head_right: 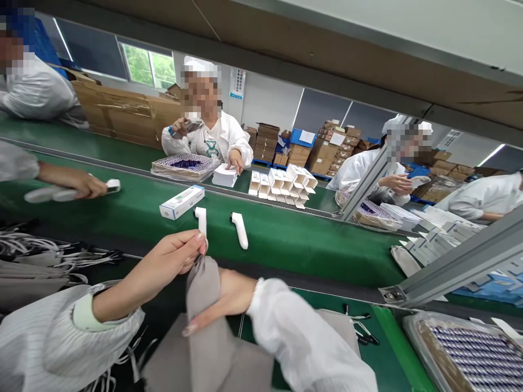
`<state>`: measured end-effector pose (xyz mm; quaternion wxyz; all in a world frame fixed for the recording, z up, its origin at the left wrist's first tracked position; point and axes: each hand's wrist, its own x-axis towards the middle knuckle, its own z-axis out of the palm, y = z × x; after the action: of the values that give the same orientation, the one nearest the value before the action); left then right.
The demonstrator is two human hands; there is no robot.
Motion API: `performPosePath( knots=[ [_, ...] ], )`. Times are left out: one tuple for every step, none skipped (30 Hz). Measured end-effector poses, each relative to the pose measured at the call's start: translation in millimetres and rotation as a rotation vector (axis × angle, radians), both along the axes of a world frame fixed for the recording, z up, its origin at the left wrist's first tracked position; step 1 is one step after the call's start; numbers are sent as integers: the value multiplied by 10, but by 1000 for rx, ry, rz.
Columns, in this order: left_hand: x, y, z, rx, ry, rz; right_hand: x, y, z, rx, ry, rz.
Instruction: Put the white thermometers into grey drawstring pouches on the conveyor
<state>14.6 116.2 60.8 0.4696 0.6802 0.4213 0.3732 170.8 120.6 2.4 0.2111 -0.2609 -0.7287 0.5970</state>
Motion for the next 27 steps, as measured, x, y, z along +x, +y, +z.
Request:
performPosePath(
  knots=[
    [-3, 2, 3, 52, 26, 15, -80, -24, 1, -2, 36, -44],
    [-13, -4, 8, 120, 84, 26, -91, -9, 20, -14, 54, -124],
    [-29, -20, 16, 202, 174, 42, -31, 44, 55, -22, 65, -261],
    [-47, -46, 22, 282, 302, 64, 94, 128, 97, -17, 58, -446],
    [-61, -81, 22, 333, 473, 90, 269, 233, 140, 26, 33, -680],
    [-69, -123, 12, 325, 675, 97, 475, 347, 174, 116, -12, -922],
    [-65, -171, -11, 274, 873, 76, 692, 459, 194, 218, -123, -1169],
    [-50, -221, -48, 197, 1039, 20, 903, 558, 192, 287, -322, -1393],
    [-24, -271, -98, 117, 1159, -59, 1094, 640, 166, 292, -562, -1495],
    [10, -319, -158, 44, 1229, -150, 1255, 701, 116, 287, -768, -1538],
    [48, -366, -224, -6, 1266, -231, 1384, 743, 46, 273, -918, -1545],
    [84, -410, -288, -13, 1273, -289, 1479, 767, -37, 250, -1018, -1527],
    [115, -453, -346, -2, 1276, -316, 1542, 779, -124, 232, -1068, -1511],
    [141, -494, -394, 16, 1278, -326, 1578, 782, -204, 218, -1089, -1501],
    [161, -532, -429, 66, 1264, -322, 1588, 781, -270, 208, -1099, -1502],
    [178, -563, -452, 139, 1231, -315, 1578, 778, -318, 202, -1118, -1509],
    [194, -584, -467, 221, 1177, -315, 1549, 775, -346, 222, -1139, -1523],
    [210, -592, -478, 294, 1104, -330, 1502, 775, -356, 279, -1156, -1529],
    [227, -585, -489, 361, 1015, -355, 1438, 776, -355, 371, -1160, -1509],
    [244, -562, -504, 424, 920, -379, 1359, 779, -350, 480, -1144, -1454],
    [259, -525, -526, 467, 848, -395, 1266, 782, -347, 581, -1112, -1370],
    [270, -477, -555, 492, 814, -389, 1165, 787, -352, 656, -1070, -1268],
    [274, -423, -589, 505, 812, -362, 1062, 793, -367, 684, -1029, -1166],
    [272, -369, -627, 501, 833, -328, 965, 799, -393, 657, -986, -1089],
    [263, -320, -663, 485, 860, -297, 881, 807, -426, 603, -948, -1044],
    [250, -280, -694, 462, 879, -276, 817, 816, -463, 542, -913, -1028],
    [235, -252, -716, 441, 881, -266, 779, 827, -498, 488, -876, -1027]
  ],
)
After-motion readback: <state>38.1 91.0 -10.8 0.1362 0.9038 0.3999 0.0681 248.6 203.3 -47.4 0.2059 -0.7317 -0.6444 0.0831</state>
